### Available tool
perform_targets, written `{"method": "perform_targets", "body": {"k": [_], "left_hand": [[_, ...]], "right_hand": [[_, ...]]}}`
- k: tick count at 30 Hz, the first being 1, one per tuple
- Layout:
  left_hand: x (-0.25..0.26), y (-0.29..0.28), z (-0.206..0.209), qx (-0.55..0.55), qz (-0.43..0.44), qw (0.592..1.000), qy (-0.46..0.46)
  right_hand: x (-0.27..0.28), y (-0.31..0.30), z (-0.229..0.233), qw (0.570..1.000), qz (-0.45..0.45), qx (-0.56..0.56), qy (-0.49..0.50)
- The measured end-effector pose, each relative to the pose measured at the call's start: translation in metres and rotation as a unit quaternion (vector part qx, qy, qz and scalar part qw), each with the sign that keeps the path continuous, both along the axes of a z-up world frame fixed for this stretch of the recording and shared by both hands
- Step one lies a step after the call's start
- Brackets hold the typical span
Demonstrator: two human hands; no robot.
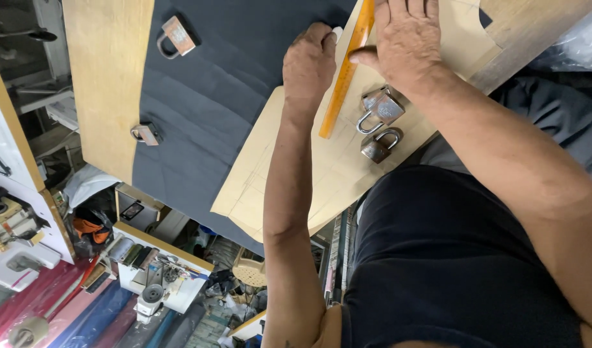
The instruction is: The person marks a pattern on a piece of dark fabric using a paper template, a ruler, and chalk. They then use large shears to cut the fabric along the marked lines.
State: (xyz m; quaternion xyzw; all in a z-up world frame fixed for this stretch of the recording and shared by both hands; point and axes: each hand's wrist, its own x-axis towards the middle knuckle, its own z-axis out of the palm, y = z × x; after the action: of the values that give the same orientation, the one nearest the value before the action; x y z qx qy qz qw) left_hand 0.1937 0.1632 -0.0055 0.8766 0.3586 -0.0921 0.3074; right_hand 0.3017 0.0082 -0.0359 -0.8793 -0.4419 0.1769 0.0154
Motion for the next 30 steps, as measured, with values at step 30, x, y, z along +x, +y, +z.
{"method": "perform_targets", "body": {"k": [30], "left_hand": [[0.025, 0.0, -0.001, 0.01, -0.081, 0.997, -0.015]], "right_hand": [[0.004, 0.003, 0.026, 0.996, -0.021, 0.075, 0.053]]}}
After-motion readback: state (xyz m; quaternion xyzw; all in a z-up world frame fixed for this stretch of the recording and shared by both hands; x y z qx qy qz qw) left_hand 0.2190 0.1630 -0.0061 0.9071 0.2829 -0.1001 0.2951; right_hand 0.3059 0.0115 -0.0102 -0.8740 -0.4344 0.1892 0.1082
